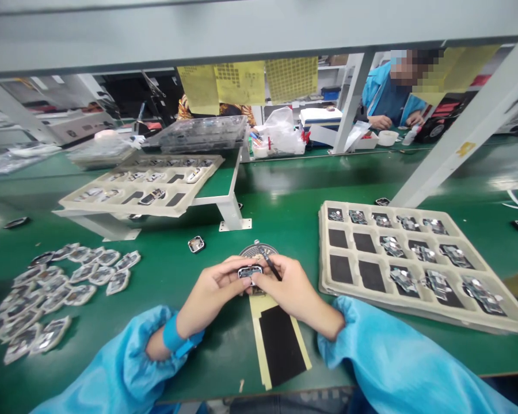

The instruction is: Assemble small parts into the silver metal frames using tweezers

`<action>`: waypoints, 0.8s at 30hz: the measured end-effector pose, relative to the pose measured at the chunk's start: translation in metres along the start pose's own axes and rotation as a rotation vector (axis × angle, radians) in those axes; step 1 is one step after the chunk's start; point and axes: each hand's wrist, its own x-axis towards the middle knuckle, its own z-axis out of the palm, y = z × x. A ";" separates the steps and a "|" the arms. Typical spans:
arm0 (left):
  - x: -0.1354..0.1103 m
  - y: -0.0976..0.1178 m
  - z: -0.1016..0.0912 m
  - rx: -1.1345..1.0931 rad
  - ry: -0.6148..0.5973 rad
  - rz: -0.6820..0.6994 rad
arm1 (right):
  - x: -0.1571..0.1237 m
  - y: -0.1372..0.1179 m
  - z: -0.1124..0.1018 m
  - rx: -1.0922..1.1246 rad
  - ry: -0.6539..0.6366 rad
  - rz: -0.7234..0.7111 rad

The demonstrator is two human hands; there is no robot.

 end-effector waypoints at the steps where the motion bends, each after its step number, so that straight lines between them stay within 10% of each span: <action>1: 0.000 -0.001 0.001 0.012 0.003 0.003 | 0.000 0.000 -0.001 -0.013 -0.024 0.009; 24: -0.010 -0.020 0.013 0.209 0.238 0.053 | 0.002 0.012 0.008 -0.029 0.029 -0.107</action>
